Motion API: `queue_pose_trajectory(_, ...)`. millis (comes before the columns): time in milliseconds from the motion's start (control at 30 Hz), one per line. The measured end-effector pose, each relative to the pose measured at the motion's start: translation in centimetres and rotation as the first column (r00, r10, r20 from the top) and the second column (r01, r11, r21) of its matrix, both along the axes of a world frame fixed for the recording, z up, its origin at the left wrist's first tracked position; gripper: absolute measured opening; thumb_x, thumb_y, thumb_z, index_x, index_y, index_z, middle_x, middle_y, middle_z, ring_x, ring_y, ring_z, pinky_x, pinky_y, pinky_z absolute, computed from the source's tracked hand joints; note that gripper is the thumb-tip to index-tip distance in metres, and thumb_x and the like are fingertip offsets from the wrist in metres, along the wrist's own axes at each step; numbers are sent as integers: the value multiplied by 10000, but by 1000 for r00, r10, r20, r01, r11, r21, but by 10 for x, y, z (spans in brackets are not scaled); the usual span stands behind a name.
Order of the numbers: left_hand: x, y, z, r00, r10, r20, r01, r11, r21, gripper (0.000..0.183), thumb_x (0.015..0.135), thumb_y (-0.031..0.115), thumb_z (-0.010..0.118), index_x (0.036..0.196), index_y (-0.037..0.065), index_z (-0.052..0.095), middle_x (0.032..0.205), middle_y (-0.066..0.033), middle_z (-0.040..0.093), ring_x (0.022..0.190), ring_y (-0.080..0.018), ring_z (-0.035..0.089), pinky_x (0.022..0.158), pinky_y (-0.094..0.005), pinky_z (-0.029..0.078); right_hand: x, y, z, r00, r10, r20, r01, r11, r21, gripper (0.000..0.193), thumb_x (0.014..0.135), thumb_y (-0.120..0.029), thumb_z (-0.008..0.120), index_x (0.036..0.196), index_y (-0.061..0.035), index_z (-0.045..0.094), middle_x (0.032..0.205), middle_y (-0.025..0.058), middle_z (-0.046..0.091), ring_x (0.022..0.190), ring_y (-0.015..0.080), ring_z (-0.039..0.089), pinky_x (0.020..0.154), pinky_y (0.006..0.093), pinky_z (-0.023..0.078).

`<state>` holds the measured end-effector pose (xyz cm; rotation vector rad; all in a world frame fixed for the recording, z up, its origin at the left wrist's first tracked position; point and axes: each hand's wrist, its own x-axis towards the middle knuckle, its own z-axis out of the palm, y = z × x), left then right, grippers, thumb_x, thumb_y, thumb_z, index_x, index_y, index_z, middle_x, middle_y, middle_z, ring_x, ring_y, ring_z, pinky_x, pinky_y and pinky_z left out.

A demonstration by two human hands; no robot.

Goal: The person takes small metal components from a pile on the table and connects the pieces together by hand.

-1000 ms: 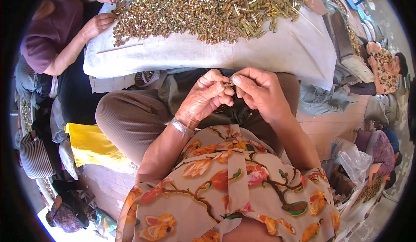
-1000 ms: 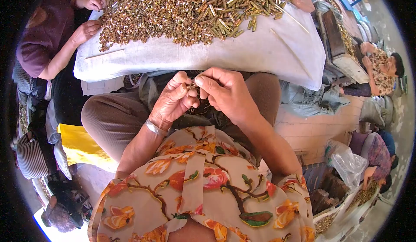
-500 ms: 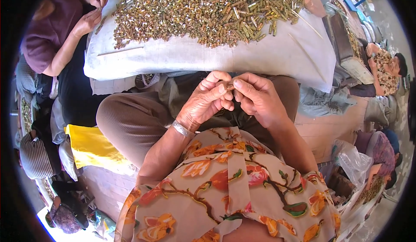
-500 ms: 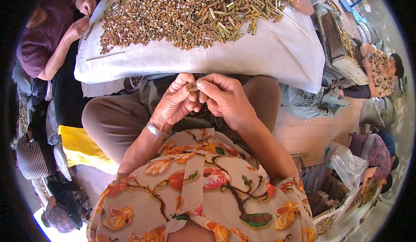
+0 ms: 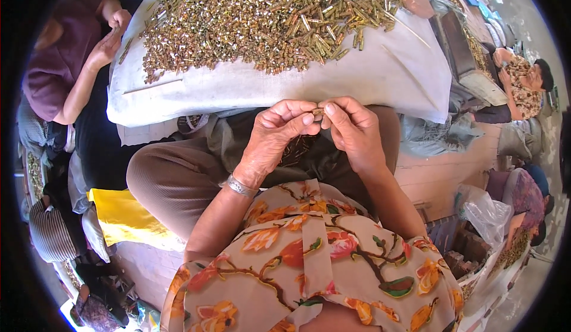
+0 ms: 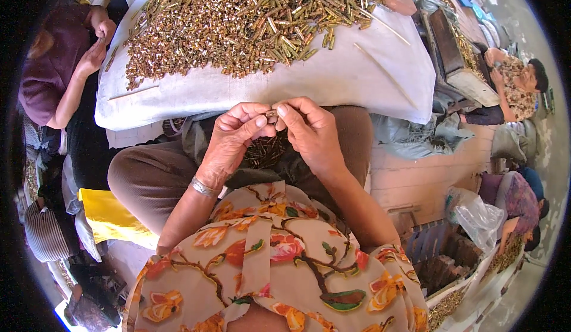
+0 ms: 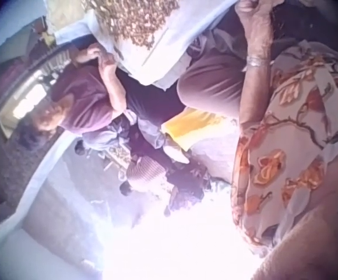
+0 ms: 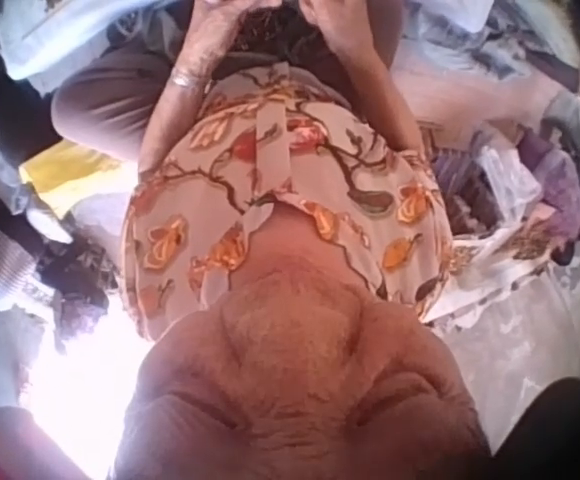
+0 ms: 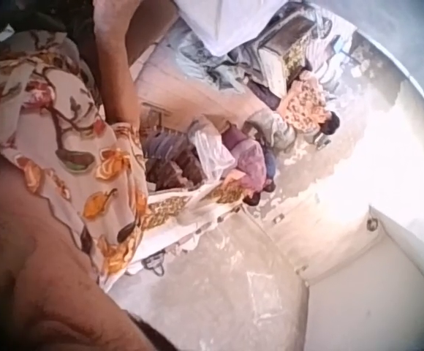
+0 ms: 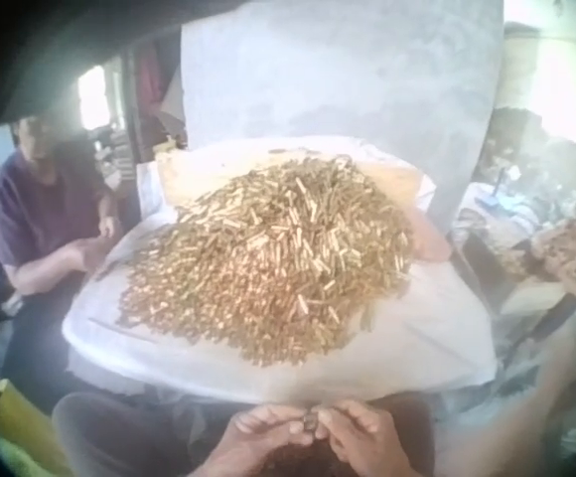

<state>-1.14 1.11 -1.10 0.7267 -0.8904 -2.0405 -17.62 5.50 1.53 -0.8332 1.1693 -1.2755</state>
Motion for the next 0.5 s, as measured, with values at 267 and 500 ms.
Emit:
queue_pose_trajectory(267,-4,4,0,987,131,93,-107,969,-225,148,878,6,625,1024,-14,632,930,-68,679,833,-108,639,779,-243,530,5,0,-1,998,-48,-46,44,995,-87,170,944,-160,570,1033,-18,596,745,-10,572,498,5,394,418,167,294)
queue_pose_trajectory(500,-8,-10,-8,928,149,341,-35,947,-319,134,892,36,622,1022,10,641,875,-35,672,775,-86,627,711,-226,526,-18,-15,-18,727,-204,656,8,957,290,185,936,-264,568,898,-83,566,687,-2,490,471,63,413,379,196,271)
